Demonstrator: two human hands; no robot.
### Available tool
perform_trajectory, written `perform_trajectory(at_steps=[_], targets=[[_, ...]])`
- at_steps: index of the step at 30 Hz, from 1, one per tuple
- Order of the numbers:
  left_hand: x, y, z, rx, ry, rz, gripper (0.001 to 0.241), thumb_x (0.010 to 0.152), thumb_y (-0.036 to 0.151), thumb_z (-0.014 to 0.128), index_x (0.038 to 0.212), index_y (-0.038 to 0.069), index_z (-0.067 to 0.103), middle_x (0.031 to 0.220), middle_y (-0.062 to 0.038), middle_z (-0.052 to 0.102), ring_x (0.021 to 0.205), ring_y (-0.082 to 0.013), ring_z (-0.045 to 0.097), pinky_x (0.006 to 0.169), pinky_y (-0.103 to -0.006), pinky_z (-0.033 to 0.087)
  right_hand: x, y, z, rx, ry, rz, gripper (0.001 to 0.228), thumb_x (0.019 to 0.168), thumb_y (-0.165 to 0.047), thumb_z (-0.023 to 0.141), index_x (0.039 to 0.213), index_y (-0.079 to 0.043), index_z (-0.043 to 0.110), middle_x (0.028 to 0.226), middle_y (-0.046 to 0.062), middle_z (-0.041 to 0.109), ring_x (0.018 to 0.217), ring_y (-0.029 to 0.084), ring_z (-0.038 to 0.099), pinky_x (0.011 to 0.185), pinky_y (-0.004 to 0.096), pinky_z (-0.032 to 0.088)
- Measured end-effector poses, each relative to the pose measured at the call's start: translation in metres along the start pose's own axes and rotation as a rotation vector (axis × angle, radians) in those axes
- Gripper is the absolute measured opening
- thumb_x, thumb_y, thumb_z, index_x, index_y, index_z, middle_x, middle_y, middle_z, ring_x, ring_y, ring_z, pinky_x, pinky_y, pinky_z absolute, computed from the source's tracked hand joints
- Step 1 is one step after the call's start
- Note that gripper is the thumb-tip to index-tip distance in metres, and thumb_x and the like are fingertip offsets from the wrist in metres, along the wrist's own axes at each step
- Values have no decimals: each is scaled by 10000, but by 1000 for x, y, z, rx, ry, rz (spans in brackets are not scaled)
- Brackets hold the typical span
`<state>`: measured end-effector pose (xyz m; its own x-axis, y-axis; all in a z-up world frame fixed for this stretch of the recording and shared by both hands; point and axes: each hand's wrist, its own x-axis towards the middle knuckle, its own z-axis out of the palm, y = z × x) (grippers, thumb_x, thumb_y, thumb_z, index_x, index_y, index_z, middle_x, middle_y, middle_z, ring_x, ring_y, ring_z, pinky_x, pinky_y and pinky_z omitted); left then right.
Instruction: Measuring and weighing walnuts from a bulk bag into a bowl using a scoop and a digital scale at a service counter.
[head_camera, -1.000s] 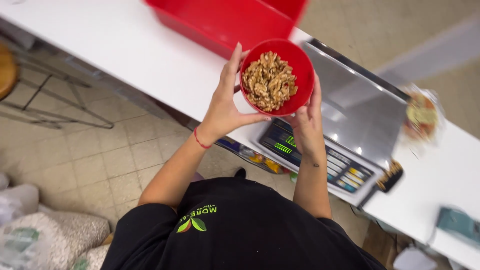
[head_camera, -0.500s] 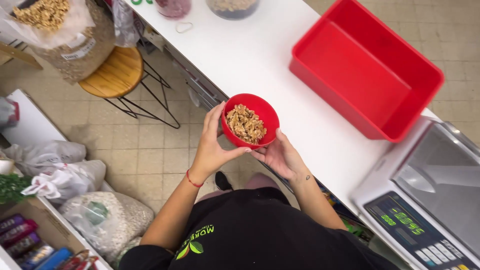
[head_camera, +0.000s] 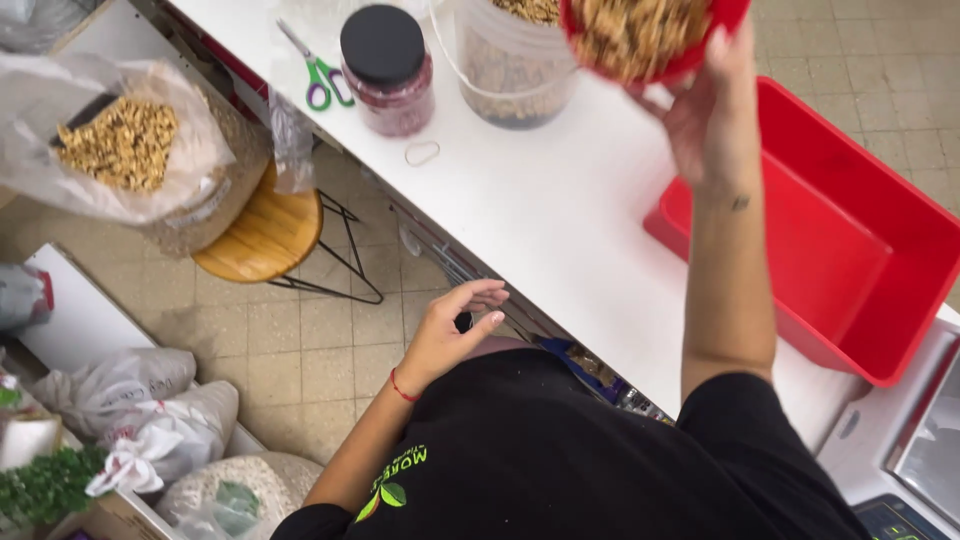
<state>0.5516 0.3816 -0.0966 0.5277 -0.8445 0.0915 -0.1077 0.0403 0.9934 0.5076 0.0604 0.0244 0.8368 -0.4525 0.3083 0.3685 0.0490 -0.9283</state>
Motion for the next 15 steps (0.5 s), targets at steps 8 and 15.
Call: perform_trajectory(at_steps=[8,15], targets=[[81,1,-63,37,-89,-34,288,904,162,637,1182,86,622,1050,-50,731,978,-147,688,903,-284,540,167,18,-7,-586,-23,121,343,963,-293,589,1251,-132,494,1311,86,580,1260,272,581,842,350,622],[143,2,-113,48,-309,-48,316,913,188,622,1217,103,614,1054,-36,734,1012,-145,686,941,-282,526,212,57,5,-716,-58,315,533,918,-358,645,1279,-36,422,1185,157,514,1058,277,634,744,344,632]])
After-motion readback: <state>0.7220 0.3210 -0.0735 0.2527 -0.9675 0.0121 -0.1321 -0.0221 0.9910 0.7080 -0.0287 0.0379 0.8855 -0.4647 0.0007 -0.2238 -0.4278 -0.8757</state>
